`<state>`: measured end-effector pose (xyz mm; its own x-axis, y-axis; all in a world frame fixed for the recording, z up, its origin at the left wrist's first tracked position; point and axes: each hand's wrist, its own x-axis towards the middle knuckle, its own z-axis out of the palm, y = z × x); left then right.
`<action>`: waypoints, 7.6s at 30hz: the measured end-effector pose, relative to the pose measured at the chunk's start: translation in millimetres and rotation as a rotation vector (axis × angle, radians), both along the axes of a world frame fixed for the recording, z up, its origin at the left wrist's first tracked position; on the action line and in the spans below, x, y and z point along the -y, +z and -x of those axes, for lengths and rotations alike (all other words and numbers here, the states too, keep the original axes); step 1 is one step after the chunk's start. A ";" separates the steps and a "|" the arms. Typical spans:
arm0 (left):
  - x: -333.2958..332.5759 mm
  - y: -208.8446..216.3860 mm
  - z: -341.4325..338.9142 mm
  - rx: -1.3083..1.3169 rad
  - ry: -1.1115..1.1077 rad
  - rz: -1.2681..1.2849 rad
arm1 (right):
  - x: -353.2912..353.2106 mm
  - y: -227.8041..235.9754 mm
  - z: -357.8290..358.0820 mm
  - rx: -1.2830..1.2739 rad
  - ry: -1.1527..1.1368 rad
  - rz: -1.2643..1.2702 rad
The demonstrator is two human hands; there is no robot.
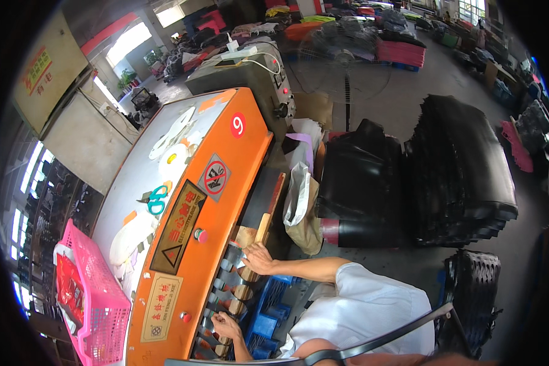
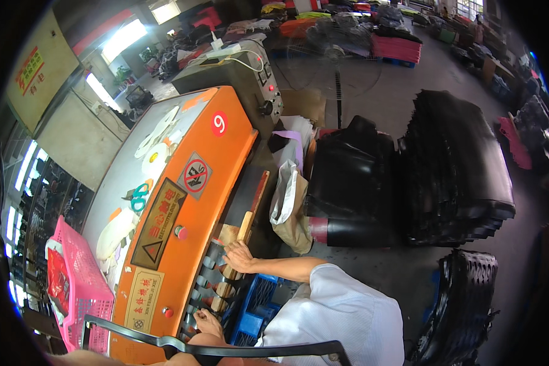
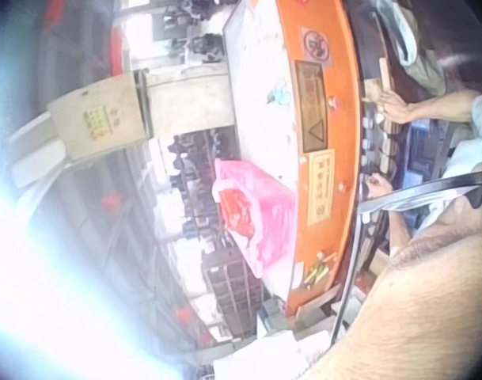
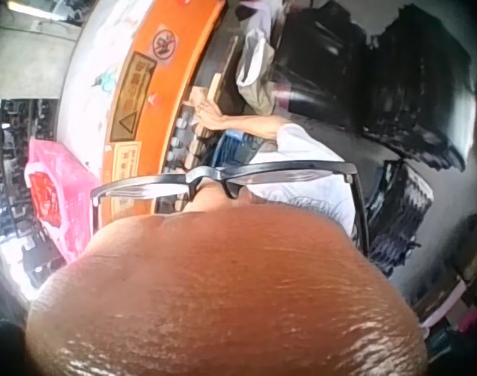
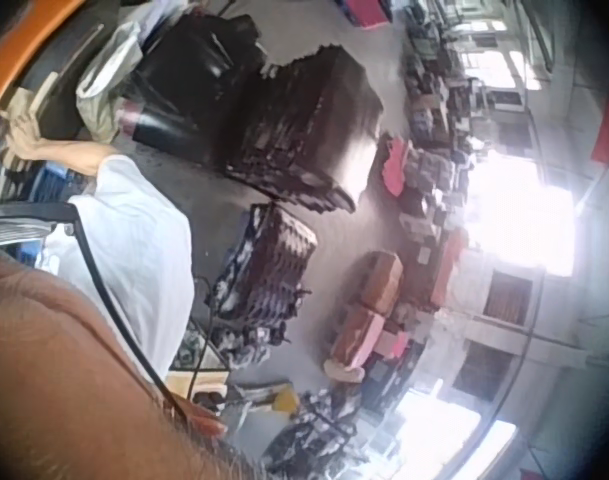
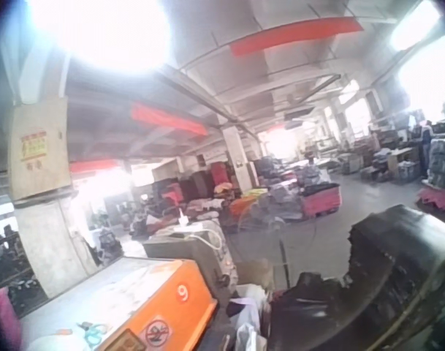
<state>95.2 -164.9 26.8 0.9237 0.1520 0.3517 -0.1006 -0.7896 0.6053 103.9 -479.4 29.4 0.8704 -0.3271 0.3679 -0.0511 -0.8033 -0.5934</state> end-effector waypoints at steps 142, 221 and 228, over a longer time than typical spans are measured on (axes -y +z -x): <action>-157.9 3.8 203.0 0.005 0.270 0.363 | -310.1 21.0 72.8 -0.055 0.828 -0.074; -189.9 -21.8 159.7 -0.079 0.460 0.227 | 79.3 -40.0 89.3 -0.044 -0.038 0.109; -181.3 -12.0 229.3 -0.020 0.365 0.417 | 45.7 -10.9 146.1 -0.061 -0.363 -0.065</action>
<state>-134.1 16.4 14.8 0.7911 0.5858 0.1763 0.1491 -0.4642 0.8731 -42.1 -525.1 18.5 0.7128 -0.6398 0.2873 -0.3628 -0.6869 -0.6297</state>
